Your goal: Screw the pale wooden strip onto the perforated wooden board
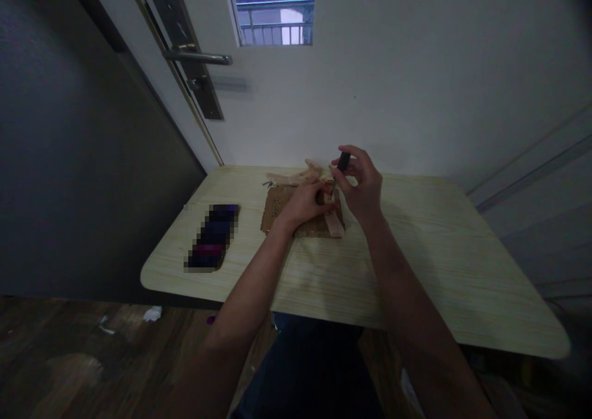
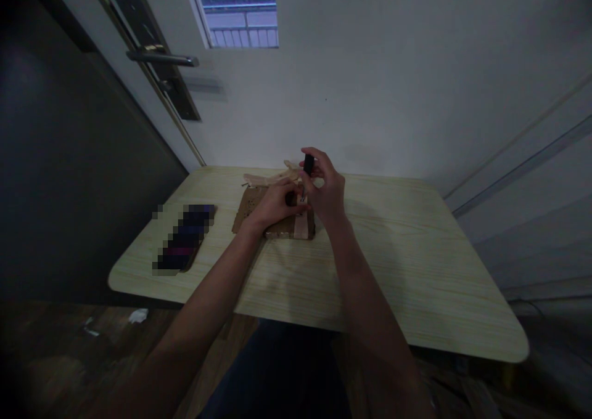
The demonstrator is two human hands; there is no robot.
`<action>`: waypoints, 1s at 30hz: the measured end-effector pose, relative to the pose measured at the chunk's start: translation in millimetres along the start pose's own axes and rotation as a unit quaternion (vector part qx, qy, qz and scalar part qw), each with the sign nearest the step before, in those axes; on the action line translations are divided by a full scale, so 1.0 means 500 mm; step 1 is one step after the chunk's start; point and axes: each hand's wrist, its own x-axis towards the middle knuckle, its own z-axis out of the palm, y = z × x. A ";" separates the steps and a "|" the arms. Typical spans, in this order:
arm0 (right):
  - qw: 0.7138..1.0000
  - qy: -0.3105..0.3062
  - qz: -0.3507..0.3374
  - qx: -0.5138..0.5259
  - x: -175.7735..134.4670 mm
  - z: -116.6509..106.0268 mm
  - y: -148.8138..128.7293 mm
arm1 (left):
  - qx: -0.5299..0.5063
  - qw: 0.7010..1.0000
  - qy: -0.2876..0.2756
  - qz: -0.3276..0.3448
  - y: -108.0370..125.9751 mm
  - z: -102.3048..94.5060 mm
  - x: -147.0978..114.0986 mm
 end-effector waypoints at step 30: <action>0.999 -0.012 -0.015 -0.025 -0.007 0.008 0.008 | -0.006 1.000 -0.007 0.001 -0.002 0.001 0.001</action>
